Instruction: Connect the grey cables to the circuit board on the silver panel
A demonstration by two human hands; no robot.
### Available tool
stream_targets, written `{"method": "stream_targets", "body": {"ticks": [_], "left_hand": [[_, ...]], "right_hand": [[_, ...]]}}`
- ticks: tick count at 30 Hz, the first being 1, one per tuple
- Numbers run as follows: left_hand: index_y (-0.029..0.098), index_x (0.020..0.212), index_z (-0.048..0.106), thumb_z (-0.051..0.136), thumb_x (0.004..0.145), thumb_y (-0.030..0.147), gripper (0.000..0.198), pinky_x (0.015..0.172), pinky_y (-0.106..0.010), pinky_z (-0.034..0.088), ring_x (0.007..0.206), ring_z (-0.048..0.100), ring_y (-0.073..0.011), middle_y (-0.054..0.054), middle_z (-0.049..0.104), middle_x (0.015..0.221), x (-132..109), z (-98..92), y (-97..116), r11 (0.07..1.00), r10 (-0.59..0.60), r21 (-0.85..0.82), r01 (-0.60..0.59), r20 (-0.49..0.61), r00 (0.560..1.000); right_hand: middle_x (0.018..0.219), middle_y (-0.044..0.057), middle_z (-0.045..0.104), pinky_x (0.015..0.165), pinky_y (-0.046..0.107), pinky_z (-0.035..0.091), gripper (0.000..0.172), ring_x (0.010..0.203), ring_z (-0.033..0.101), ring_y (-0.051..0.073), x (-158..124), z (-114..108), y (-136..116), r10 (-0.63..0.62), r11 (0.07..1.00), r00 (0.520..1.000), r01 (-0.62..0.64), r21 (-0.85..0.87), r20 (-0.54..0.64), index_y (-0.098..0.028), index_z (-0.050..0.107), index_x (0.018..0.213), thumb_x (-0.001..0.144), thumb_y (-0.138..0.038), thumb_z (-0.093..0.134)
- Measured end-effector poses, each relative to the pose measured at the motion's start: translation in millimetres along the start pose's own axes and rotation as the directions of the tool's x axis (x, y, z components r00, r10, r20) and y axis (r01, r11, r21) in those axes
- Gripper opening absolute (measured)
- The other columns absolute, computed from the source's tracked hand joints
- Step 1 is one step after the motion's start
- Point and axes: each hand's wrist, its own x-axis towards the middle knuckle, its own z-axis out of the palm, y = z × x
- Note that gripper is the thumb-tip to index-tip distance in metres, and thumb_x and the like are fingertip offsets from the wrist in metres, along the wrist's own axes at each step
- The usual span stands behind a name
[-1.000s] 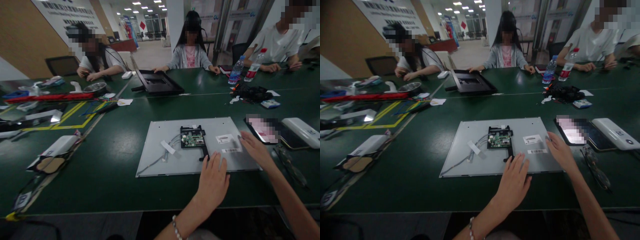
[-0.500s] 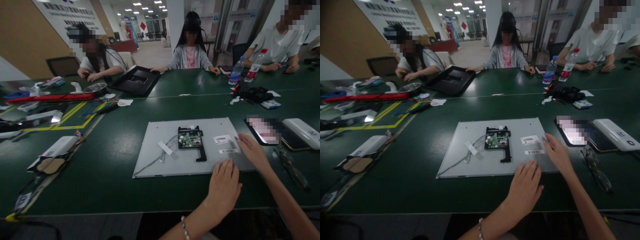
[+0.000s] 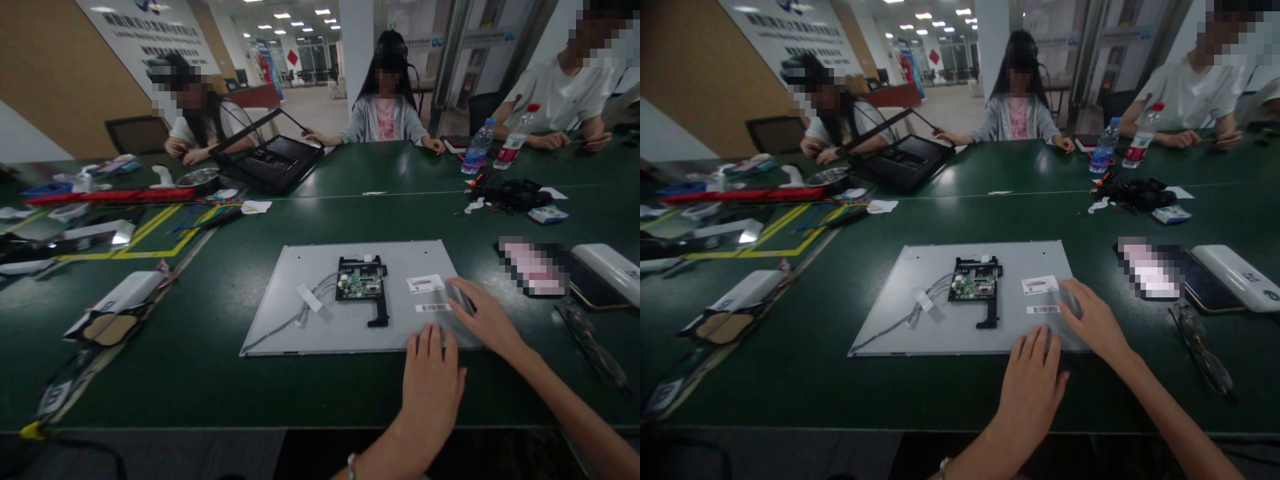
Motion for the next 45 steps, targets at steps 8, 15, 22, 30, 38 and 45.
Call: {"method": "stream_targets", "body": {"ticks": [8,15,22,30,38,45], "left_hand": [[0.015,0.132,0.053,0.051,0.093,0.033,0.044,0.106,-0.047,0.042,0.131,0.045,-0.0290,-0.015,0.048,0.142,-16.7,-15.2,-25.7,0.992,-0.118,0.047,0.117,0.020,0.993],[0.013,0.131,0.054,0.052,0.091,0.026,0.042,0.103,-0.048,0.045,0.128,0.049,-0.0295,-0.014,0.052,0.139,-23.1,-25.8,-46.9,0.982,-0.169,0.080,0.168,0.006,0.986],[0.014,0.129,0.056,0.049,0.092,0.025,0.039,0.102,-0.048,0.045,0.127,0.050,-0.0286,-0.012,0.054,0.138,-30.3,-33.4,-66.4,0.974,-0.190,0.117,0.192,-0.023,0.981],[0.015,0.130,0.056,0.046,0.093,0.023,0.039,0.103,-0.045,0.045,0.126,0.052,-0.0269,-0.012,0.055,0.136,-37.4,-44.7,-85.2,0.960,-0.220,0.170,0.223,-0.035,0.975],[0.013,0.131,0.055,0.043,0.094,0.021,0.039,0.103,-0.046,0.045,0.126,0.052,-0.0266,-0.013,0.056,0.135,-43.1,-52.9,-106.6,0.949,-0.246,0.194,0.249,-0.044,0.968],[0.013,0.132,0.053,0.042,0.095,0.024,0.040,0.104,-0.045,0.044,0.127,0.051,-0.0261,-0.013,0.056,0.135,-52.0,-54.9,-130.9,0.948,-0.249,0.183,0.260,-0.081,0.965]], "right_hand": [[0.139,0.009,0.054,0.103,0.055,0.043,0.045,0.137,0.038,0.033,6.7,20.1,-33.0,-0.226,0.963,0.959,0.247,-0.111,0.169,-0.021,0.055,0.132,0.088,-0.032,0.052],[0.142,0.010,0.051,0.105,0.056,0.040,0.044,0.139,0.032,0.033,19.3,33.6,-69.3,-0.290,0.933,0.934,0.324,-0.155,0.207,-0.020,0.054,0.133,0.090,-0.029,0.050],[0.148,0.012,0.043,0.108,0.059,0.032,0.047,0.140,0.029,0.036,27.2,46.3,-94.7,-0.285,0.925,0.921,0.337,-0.176,0.267,-0.021,0.050,0.138,0.091,-0.029,0.049],[0.152,0.011,0.037,0.111,0.057,0.027,0.051,0.143,0.020,0.038,36.7,62.3,-115.1,-0.268,0.925,0.902,0.339,-0.171,0.339,-0.024,0.046,0.142,0.094,-0.040,0.046],[0.154,0.013,0.033,0.112,0.056,0.021,0.053,0.143,0.016,0.040,49.5,73.5,-137.8,-0.258,0.938,0.890,0.324,-0.124,0.377,-0.023,0.044,0.143,0.095,-0.046,0.041],[0.154,0.013,0.032,0.113,0.056,0.016,0.052,0.144,0.014,0.040,60.1,86.9,-158.6,-0.265,0.940,0.892,0.324,-0.110,0.367,-0.023,0.045,0.142,0.095,-0.046,0.041]]}}
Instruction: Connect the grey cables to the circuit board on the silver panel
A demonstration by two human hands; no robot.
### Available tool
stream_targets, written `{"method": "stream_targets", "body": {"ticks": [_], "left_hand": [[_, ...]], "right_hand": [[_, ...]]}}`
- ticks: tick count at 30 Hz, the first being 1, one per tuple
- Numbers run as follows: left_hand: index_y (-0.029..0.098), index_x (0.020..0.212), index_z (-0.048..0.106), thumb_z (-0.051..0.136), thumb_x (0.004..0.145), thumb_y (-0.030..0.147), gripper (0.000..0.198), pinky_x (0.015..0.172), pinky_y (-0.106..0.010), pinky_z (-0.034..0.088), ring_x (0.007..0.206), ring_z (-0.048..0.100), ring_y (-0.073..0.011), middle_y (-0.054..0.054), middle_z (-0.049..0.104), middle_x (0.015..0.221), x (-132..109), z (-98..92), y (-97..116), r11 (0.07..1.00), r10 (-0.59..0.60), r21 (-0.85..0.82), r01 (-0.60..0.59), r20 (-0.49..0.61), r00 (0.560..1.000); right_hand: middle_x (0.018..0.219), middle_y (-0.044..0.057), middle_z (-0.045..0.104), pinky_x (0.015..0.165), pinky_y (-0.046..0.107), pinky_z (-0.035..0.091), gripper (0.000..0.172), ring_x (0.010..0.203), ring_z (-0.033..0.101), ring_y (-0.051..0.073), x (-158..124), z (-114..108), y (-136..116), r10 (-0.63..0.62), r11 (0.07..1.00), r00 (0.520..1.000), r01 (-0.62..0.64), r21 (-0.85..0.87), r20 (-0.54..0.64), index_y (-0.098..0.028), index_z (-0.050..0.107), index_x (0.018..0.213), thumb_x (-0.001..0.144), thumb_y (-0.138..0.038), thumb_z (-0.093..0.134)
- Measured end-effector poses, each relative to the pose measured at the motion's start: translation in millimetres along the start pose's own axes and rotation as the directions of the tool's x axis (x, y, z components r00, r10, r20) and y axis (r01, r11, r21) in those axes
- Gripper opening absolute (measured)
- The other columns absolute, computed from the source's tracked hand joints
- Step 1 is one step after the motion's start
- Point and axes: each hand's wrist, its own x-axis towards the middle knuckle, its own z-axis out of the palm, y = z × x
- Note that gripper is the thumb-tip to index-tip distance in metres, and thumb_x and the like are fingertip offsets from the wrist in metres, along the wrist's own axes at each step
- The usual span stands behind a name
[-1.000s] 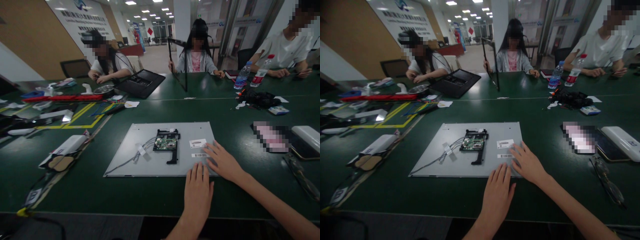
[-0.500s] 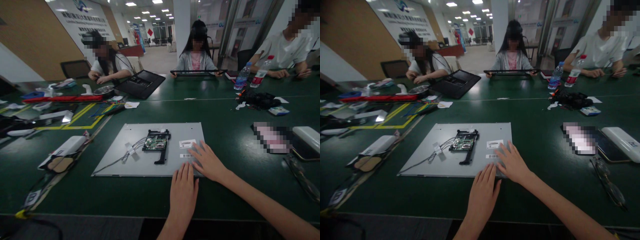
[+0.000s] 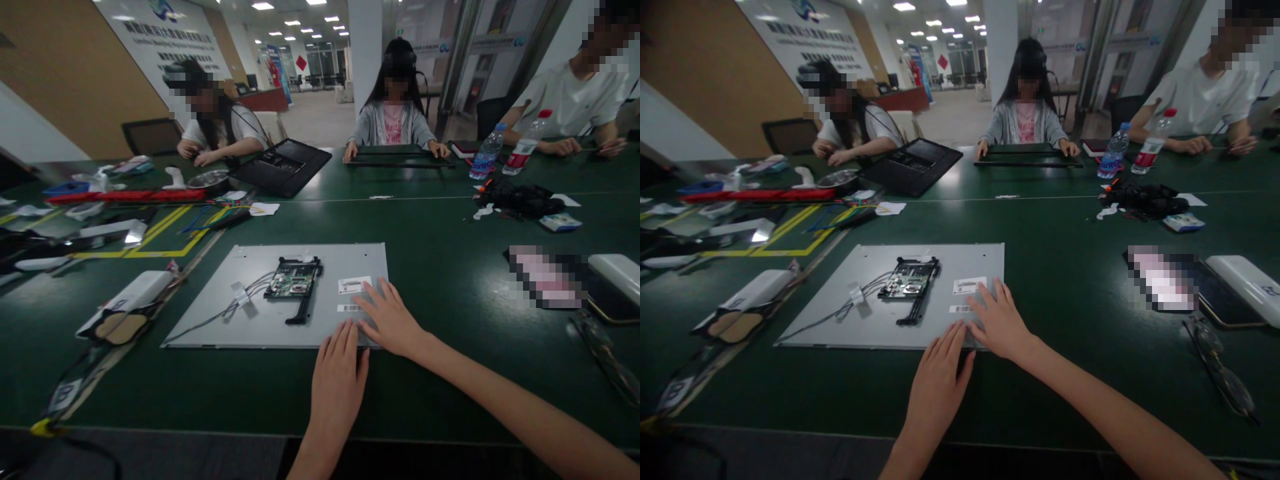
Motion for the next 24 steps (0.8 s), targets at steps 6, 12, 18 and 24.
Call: {"method": "stream_targets", "body": {"ticks": [6,12,18,24], "left_hand": [[0.015,0.131,0.054,0.042,0.095,0.024,0.039,0.104,-0.045,0.043,0.127,0.051,-0.0259,-0.012,0.057,0.134,0.2,-4.3,-17.3,0.999,-0.044,-0.015,0.044,-0.006,0.999],[0.016,0.130,0.053,0.042,0.095,0.024,0.038,0.103,-0.046,0.044,0.127,0.051,-0.0258,-0.011,0.057,0.135,-0.4,-4.5,-34.7,0.998,-0.058,-0.036,0.058,-0.007,0.998],[0.017,0.125,0.055,0.041,0.096,0.028,0.035,0.099,-0.042,0.047,0.114,0.060,-0.0237,-0.010,0.063,0.125,7.8,-19.9,-65.4,0.991,-0.071,-0.116,0.071,0.003,0.997],[0.013,0.134,0.046,0.042,0.095,0.033,0.044,0.110,-0.043,0.036,0.133,0.042,-0.0274,-0.015,0.046,0.142,39.5,-27.2,-126.1,0.988,-0.152,0.008,0.156,-0.182,0.971]], "right_hand": [[0.155,0.012,0.031,0.111,0.060,0.016,0.052,0.143,0.014,0.041,14.8,4.6,-14.9,0.011,1.000,1.000,-0.011,0.026,0.009,-0.025,0.044,0.143,0.095,-0.047,0.040],[0.155,0.011,0.031,0.111,0.061,0.014,0.051,0.143,0.014,0.040,27.9,11.2,-26.1,0.021,0.999,1.000,-0.021,0.024,0.002,-0.026,0.045,0.142,0.094,-0.045,0.044],[0.154,0.011,0.032,0.111,0.062,0.014,0.050,0.143,0.015,0.040,35.7,15.0,-35.9,0.030,0.999,0.999,-0.029,0.038,-0.016,-0.027,0.045,0.141,0.094,-0.045,0.042],[0.153,0.012,0.033,0.111,0.063,0.012,0.050,0.143,0.016,0.040,41.5,16.6,-43.8,0.035,0.999,0.999,-0.035,0.041,0.004,-0.026,0.044,0.142,0.095,-0.045,0.039]]}}
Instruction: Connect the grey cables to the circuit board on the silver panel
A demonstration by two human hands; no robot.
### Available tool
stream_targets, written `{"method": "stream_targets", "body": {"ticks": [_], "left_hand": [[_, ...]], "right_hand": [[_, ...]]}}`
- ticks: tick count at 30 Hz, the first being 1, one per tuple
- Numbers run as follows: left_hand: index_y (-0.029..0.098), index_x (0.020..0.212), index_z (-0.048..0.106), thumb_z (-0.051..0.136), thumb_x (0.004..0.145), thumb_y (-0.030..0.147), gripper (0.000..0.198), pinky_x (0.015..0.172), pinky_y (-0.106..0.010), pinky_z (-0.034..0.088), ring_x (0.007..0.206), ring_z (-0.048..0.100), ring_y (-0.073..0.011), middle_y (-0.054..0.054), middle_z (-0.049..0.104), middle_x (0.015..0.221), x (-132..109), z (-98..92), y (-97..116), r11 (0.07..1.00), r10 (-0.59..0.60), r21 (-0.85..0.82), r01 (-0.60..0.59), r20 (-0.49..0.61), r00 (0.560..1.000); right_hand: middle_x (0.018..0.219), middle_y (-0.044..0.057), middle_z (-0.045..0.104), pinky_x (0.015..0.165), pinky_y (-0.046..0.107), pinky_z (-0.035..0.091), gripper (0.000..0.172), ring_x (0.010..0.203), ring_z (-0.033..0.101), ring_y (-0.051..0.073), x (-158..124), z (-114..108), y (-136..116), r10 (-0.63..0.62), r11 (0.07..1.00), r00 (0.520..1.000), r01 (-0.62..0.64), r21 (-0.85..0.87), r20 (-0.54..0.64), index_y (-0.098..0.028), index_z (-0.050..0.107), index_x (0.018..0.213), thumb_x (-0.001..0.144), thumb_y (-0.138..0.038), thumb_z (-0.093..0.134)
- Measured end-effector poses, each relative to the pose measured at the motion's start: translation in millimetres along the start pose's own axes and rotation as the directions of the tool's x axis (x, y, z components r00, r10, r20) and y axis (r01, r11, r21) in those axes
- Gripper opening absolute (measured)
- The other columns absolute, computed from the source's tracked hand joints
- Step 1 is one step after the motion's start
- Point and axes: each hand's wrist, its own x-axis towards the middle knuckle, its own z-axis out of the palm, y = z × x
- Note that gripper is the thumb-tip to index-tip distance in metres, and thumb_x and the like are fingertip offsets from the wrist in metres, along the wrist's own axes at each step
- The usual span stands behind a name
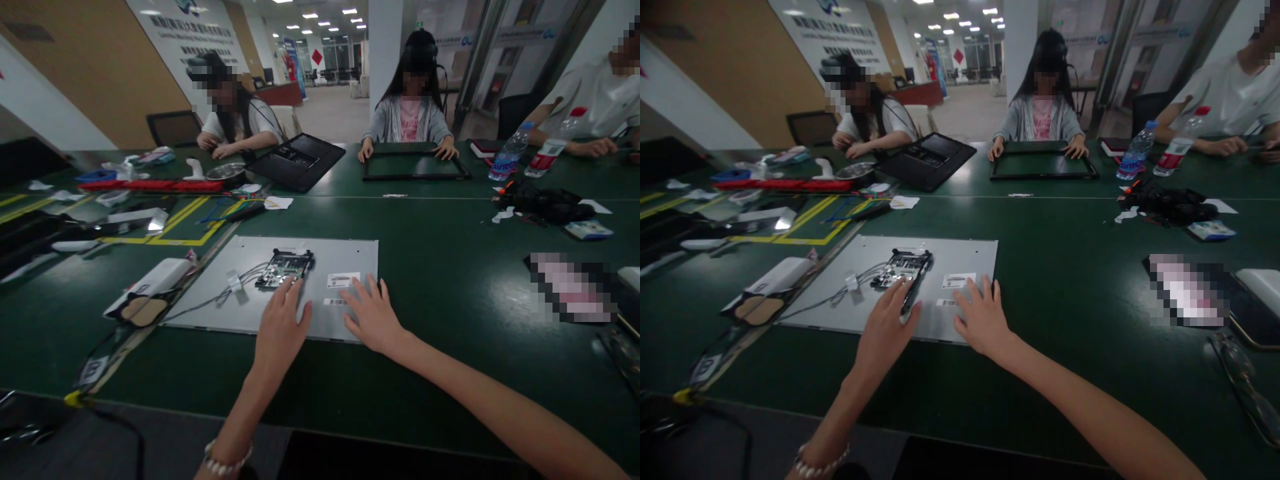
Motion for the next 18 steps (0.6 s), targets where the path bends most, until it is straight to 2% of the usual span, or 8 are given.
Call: {"method": "stream_targets", "body": {"ticks": [3,7,18], "left_hand": [[0.011,0.138,0.042,0.044,0.094,0.035,0.050,0.109,-0.046,0.034,0.137,0.034,-0.0318,-0.018,0.038,0.147,15.5,14.1,-27.3,0.991,-0.042,0.129,0.031,0.079,0.996],[0.011,0.140,0.041,0.039,0.095,0.033,0.050,0.104,-0.045,0.038,0.133,0.038,-0.0319,-0.019,0.039,0.145,30.3,30.5,-51.4,0.973,-0.123,0.213,0.088,0.160,0.979],[0.008,0.131,0.047,0.038,0.093,0.031,0.045,0.097,-0.045,0.042,0.121,0.047,-0.0338,-0.022,0.048,0.132,83.9,47.6,-80.3,0.938,-0.242,0.278,0.208,0.095,0.966]], "right_hand": [[0.153,0.012,0.033,0.111,0.063,0.014,0.050,0.143,0.017,0.041,2.4,0.3,-3.2,0.000,1.000,1.000,0.000,0.003,0.000,-0.025,0.045,0.141,0.096,-0.044,0.038],[0.154,0.012,0.032,0.111,0.062,0.017,0.050,0.144,0.015,0.039,3.6,0.1,-3.9,-0.007,1.000,1.000,0.006,0.021,0.016,-0.025,0.043,0.142,0.096,-0.044,0.036],[0.155,0.012,0.031,0.111,0.061,0.017,0.050,0.144,0.014,0.039,3.3,0.3,-3.5,-0.014,1.000,1.000,0.013,0.023,0.021,-0.024,0.043,0.143,0.096,-0.042,0.038]]}}
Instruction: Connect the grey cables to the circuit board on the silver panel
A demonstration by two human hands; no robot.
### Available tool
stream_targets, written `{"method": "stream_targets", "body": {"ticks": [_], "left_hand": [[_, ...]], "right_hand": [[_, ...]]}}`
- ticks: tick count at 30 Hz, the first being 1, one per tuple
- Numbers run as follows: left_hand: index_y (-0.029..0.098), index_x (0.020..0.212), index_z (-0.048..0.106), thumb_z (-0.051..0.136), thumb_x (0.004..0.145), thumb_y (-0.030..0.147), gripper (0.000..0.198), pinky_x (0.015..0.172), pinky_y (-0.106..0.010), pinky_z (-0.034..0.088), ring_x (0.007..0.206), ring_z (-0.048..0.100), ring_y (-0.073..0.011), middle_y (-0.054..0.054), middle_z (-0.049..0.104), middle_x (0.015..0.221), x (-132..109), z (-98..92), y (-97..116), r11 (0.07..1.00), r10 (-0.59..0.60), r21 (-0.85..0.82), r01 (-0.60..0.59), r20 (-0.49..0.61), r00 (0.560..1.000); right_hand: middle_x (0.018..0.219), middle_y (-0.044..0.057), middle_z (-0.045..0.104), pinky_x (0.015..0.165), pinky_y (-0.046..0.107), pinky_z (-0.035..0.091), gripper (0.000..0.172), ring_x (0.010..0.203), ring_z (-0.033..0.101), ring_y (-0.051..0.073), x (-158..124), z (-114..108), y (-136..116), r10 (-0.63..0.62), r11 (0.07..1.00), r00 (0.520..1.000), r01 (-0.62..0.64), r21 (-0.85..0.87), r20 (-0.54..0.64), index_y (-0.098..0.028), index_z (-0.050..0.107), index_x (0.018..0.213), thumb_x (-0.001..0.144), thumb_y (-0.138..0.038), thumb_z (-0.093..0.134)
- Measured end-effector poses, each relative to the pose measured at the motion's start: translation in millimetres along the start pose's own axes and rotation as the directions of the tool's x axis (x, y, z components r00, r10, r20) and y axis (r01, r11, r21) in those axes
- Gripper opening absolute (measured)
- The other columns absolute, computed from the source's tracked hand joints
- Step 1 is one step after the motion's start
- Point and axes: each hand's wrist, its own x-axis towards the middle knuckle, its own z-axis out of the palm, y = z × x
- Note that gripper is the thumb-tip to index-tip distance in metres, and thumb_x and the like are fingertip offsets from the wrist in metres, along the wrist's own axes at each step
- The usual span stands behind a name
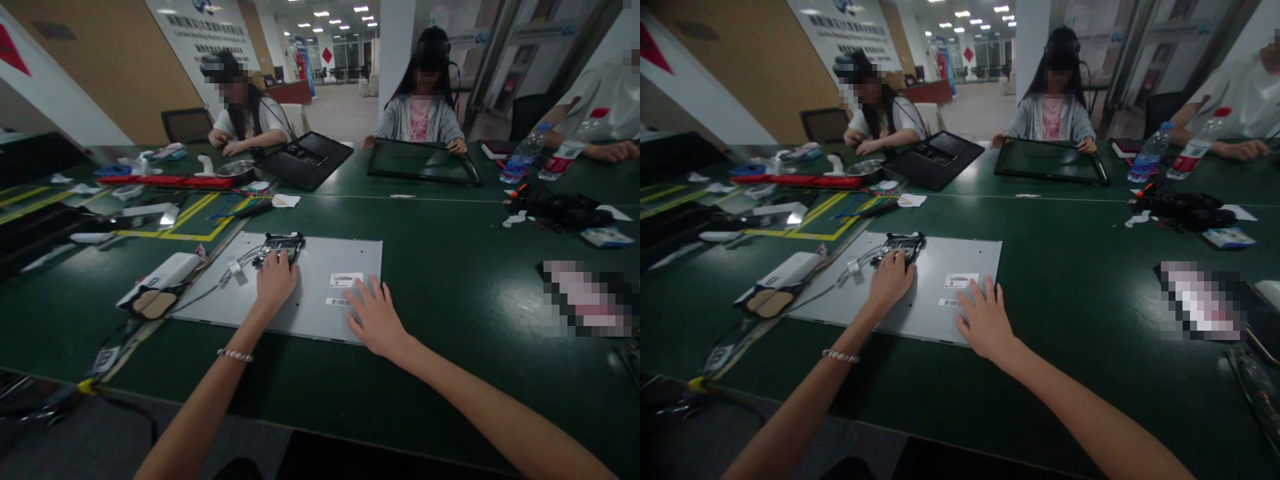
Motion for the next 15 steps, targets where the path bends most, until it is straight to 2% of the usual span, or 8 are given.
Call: {"method": "stream_targets", "body": {"ticks": [5,9,12,15], "left_hand": [[0.006,0.130,0.048,0.038,0.093,0.029,0.045,0.098,-0.045,0.040,0.121,0.047,-0.0345,-0.023,0.049,0.131,9.3,5.3,-1.7,1.000,-0.031,0.001,0.031,-0.008,0.999],[0.005,0.136,0.043,0.040,0.094,0.032,0.050,0.101,-0.045,0.038,0.128,0.042,-0.0346,-0.024,0.043,0.138,6.5,-0.2,-7.1,1.000,0.016,-0.013,-0.016,0.003,1.000],[0.005,0.139,0.038,0.041,0.096,0.036,0.054,0.106,-0.042,0.033,0.131,0.037,-0.0322,-0.022,0.040,0.143,7.0,-11.7,-27.2,0.999,0.044,-0.016,-0.045,-0.068,0.997],[0.004,0.135,0.042,0.045,0.096,0.034,0.050,0.106,-0.039,0.032,0.128,0.040,-0.0295,-0.019,0.044,0.141,13.3,-22.3,-64.2,1.000,0.014,0.008,-0.013,-0.092,0.996]], "right_hand": [[0.155,0.012,0.031,0.111,0.061,0.018,0.051,0.144,0.014,0.039,0.7,-0.2,1.5,-0.011,1.000,1.000,0.011,0.005,0.005,-0.023,0.042,0.143,0.097,-0.043,0.035],[0.155,0.011,0.030,0.112,0.061,0.017,0.051,0.144,0.014,0.039,1.1,0.1,1.8,-0.006,1.000,1.000,0.006,-0.006,0.012,-0.024,0.042,0.144,0.097,-0.043,0.036],[0.155,0.011,0.030,0.112,0.061,0.017,0.051,0.144,0.014,0.039,1.7,1.9,1.6,-0.005,1.000,1.000,0.005,-0.011,0.005,-0.024,0.042,0.144,0.097,-0.042,0.037],[0.155,0.011,0.030,0.112,0.060,0.017,0.051,0.144,0.014,0.039,2.2,2.6,1.7,-0.010,1.000,1.000,0.010,-0.008,0.005,-0.024,0.042,0.143,0.097,-0.043,0.037]]}}
